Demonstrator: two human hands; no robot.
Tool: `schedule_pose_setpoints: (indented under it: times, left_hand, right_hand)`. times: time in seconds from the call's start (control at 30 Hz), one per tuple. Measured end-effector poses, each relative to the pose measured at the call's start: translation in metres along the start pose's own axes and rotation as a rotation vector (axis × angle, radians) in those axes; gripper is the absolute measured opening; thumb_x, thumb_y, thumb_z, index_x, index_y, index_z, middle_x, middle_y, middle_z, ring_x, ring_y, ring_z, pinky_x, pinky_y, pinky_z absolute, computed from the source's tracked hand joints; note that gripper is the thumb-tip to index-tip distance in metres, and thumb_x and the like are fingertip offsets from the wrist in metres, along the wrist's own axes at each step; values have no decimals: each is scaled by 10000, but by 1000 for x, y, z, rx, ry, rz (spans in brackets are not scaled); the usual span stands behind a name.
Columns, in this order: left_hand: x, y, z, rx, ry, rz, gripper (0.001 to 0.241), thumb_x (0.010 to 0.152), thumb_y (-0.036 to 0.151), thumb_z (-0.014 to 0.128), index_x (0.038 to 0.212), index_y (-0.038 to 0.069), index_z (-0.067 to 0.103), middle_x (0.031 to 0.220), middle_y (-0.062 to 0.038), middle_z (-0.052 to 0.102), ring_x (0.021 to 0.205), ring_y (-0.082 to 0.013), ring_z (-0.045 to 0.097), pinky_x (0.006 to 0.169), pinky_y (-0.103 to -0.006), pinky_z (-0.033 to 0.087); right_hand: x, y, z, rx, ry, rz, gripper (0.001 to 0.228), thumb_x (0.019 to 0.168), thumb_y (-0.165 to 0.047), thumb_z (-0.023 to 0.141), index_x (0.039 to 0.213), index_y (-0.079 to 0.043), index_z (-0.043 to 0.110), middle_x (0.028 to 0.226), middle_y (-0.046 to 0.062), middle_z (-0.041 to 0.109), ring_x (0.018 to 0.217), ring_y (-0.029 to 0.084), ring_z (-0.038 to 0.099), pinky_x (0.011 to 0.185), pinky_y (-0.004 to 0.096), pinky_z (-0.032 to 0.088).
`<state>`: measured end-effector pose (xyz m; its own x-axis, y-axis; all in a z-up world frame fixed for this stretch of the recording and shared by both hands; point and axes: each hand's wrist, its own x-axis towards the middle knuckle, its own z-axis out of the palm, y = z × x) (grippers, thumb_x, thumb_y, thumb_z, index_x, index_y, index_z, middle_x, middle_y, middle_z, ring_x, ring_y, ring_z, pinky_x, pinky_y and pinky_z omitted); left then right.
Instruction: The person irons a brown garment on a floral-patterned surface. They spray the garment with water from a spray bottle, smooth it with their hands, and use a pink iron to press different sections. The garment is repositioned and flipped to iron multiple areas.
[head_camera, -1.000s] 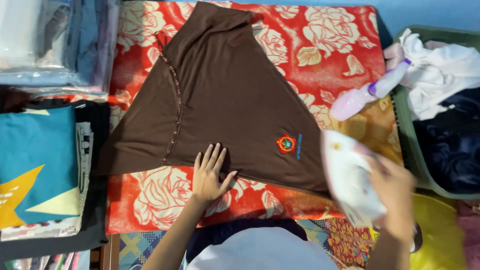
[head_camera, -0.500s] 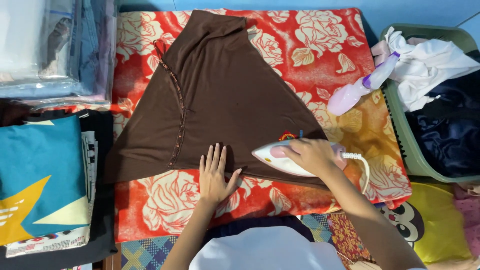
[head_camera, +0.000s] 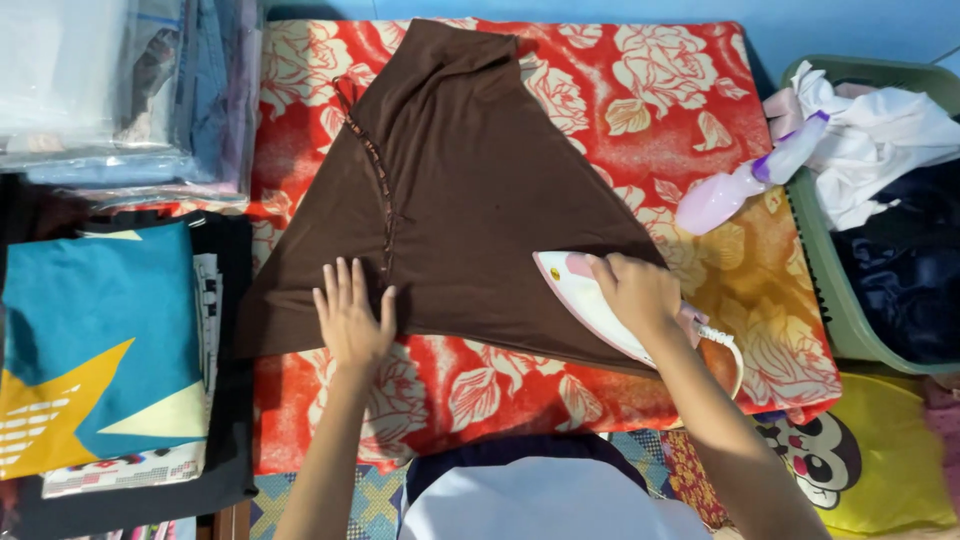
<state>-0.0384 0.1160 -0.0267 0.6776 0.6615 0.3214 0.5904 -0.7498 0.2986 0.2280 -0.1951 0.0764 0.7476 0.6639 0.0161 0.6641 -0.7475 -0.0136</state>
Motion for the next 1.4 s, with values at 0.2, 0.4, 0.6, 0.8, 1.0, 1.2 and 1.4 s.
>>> schedule_pose_setpoints:
  times: [0.2, 0.4, 0.6, 0.8, 1.0, 1.2, 1.4]
  left_hand:
    - [-3, -28, 5, 57, -34, -19, 640, 1020, 518, 477, 1499, 99, 543, 1559, -138, 516, 1465, -313, 447, 1166, -516, 361]
    - [-2, -27, 6, 25, -19, -50, 586, 1044, 469, 446, 1495, 109, 548, 1558, -127, 514, 1467, -306, 439, 1163, -510, 365]
    - [-4, -29, 11, 8, -15, -81, 531, 1064, 397, 408, 1494, 119, 547, 1560, -104, 514, 1472, -275, 434, 1176, -485, 355]
    - [-5, -30, 12, -79, 18, -104, 477, 1040, 244, 397, 1456, 86, 567, 1541, -104, 531, 1463, -265, 444, 1196, -450, 329]
    - [-4, -32, 12, -181, 84, -111, 477, 974, 174, 430, 1405, 34, 579, 1482, -142, 567, 1421, -298, 491, 1182, -439, 360]
    - [-2, -32, 12, -163, 131, -80, 455, 952, 152, 452, 1359, 28, 612, 1451, -141, 591, 1385, -303, 527, 1162, -429, 382]
    - [-2, -35, 12, -158, 155, -51, 444, 940, 143, 466, 1338, 23, 624, 1436, -151, 602, 1362, -317, 546, 1142, -442, 405]
  right_hand:
    - [-4, -27, -6, 75, -150, -296, 402, 919, -692, 559, 937, -360, 784, 779, -35, 789, 690, 197, 765, 636, 284, 572]
    - [7, -63, -16, 148, 30, -275, 303, 842, -562, 677, 1095, -417, 763, 920, -23, 779, 811, 304, 758, 658, 459, 592]
    - [18, -90, 10, 118, 156, -165, 290, 893, -647, 672, 1031, -412, 770, 810, -84, 751, 721, 216, 750, 603, 341, 579]
    - [32, -125, 3, 294, 115, -234, 280, 852, -595, 731, 981, -351, 781, 828, -54, 771, 799, 217, 760, 632, 370, 590]
    - [41, -155, -5, 593, 51, -298, 238, 807, -440, 825, 945, -249, 793, 817, 50, 785, 829, 332, 753, 670, 426, 594]
    - [43, -179, -15, 615, 30, -351, 235, 807, -412, 826, 936, -217, 798, 825, 83, 793, 822, 339, 763, 677, 433, 599]
    - [42, -189, -15, 456, 2, -302, 289, 846, -506, 746, 964, -242, 764, 837, 56, 788, 810, 328, 764, 679, 441, 594]
